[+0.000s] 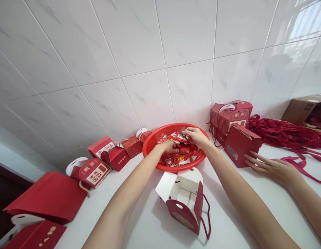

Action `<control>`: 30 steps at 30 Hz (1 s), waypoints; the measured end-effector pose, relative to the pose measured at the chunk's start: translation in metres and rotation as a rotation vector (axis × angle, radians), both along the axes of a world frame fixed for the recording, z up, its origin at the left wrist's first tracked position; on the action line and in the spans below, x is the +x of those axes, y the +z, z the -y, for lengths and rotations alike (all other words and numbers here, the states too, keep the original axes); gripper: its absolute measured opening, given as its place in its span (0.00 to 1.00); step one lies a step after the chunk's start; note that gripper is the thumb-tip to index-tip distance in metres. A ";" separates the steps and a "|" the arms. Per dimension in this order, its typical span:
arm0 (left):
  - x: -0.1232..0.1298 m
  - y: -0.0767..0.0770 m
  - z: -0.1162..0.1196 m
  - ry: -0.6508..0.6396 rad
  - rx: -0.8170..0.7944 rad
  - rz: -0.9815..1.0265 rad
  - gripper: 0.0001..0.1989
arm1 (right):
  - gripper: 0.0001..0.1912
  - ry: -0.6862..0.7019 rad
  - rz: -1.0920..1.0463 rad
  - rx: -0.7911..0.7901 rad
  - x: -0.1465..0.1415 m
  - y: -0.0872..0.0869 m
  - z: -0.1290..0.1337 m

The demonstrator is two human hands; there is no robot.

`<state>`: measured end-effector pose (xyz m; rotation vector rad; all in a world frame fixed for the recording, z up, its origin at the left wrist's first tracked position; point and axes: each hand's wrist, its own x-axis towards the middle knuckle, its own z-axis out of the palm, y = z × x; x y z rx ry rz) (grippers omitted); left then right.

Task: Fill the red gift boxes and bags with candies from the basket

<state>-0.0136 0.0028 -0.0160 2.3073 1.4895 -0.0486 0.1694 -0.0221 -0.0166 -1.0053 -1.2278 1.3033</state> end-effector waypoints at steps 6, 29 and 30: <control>0.005 0.008 0.006 -0.011 -0.106 -0.107 0.03 | 0.04 -0.021 0.063 0.090 0.005 -0.012 -0.009; -0.027 0.003 0.000 0.145 0.041 0.054 0.08 | 0.03 -0.008 0.062 0.110 0.005 -0.011 -0.006; -0.026 0.003 0.000 0.138 0.032 0.033 0.09 | 0.03 -0.011 0.064 0.110 0.005 -0.010 -0.005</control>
